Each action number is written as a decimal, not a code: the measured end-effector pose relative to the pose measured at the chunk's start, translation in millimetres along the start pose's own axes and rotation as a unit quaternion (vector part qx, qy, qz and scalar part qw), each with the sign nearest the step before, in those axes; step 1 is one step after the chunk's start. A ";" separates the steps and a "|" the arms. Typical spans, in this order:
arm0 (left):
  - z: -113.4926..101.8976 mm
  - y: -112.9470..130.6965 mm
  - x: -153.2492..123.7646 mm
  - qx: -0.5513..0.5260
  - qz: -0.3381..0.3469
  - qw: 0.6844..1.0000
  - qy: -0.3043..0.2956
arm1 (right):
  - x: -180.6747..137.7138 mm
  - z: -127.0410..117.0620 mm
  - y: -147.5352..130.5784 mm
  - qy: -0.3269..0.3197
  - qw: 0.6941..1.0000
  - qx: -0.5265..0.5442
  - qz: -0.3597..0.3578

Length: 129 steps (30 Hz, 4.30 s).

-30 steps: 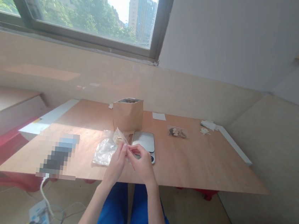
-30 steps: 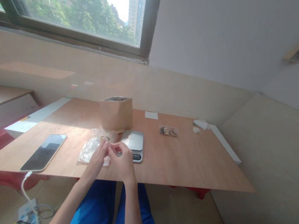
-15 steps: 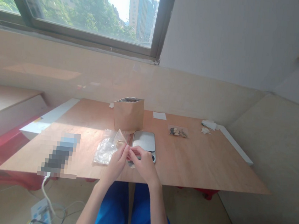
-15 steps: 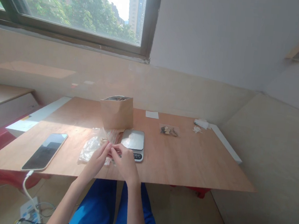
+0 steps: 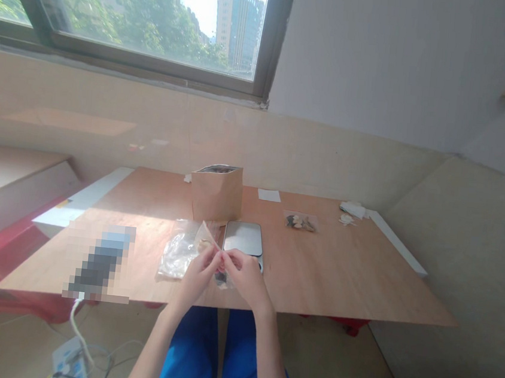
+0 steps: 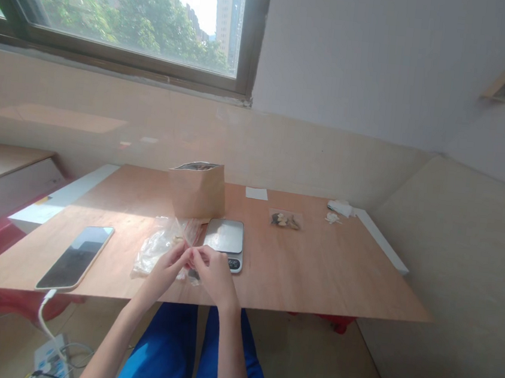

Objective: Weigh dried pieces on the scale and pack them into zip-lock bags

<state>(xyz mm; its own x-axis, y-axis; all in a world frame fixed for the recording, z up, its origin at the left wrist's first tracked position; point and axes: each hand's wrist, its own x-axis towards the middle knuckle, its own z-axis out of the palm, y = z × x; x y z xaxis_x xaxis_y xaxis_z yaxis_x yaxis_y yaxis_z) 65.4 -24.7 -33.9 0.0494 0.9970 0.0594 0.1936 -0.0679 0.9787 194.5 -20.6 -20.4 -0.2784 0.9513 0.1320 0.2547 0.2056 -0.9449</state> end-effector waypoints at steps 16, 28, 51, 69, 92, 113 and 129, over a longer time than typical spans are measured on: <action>1.8 -0.8 1.3 0.012 0.017 1.000 0.010 | -1.2 -2.0 -5.6 0.013 1.000 0.009 -0.027; 0.9 0.0 0.5 -0.019 0.045 0.999 -0.002 | 6.0 4.1 12.5 0.047 0.984 0.170 0.026; 9.2 3.4 -1.8 0.013 0.022 0.999 0.020 | 1.2 10.4 4.7 0.066 0.992 0.104 0.022; 19.8 -28.6 0.0 -0.236 -0.049 0.961 0.133 | 2.7 -16.6 -2.0 0.255 0.937 0.239 0.009; 25.6 -33.7 0.4 -0.090 -0.005 0.983 0.159 | 6.9 5.7 13.2 0.028 0.996 0.068 -0.055; 4.3 -46.9 9.8 -0.056 -0.127 0.955 0.262 | 8.9 17.5 22.4 -0.008 0.979 0.183 0.090; -13.1 -75.4 40.4 -0.069 -0.112 0.956 0.261 | 21.2 18.2 40.3 0.109 0.949 0.280 0.094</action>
<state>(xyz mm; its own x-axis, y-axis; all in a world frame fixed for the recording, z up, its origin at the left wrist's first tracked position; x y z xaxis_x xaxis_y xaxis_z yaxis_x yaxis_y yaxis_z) 39.9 21.2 -102.7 -0.4805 0.8713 -0.0993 0.0097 0.1186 0.9929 181.9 3.7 -61.2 -0.0628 0.9966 -0.0539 -0.2685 -0.0689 -0.9608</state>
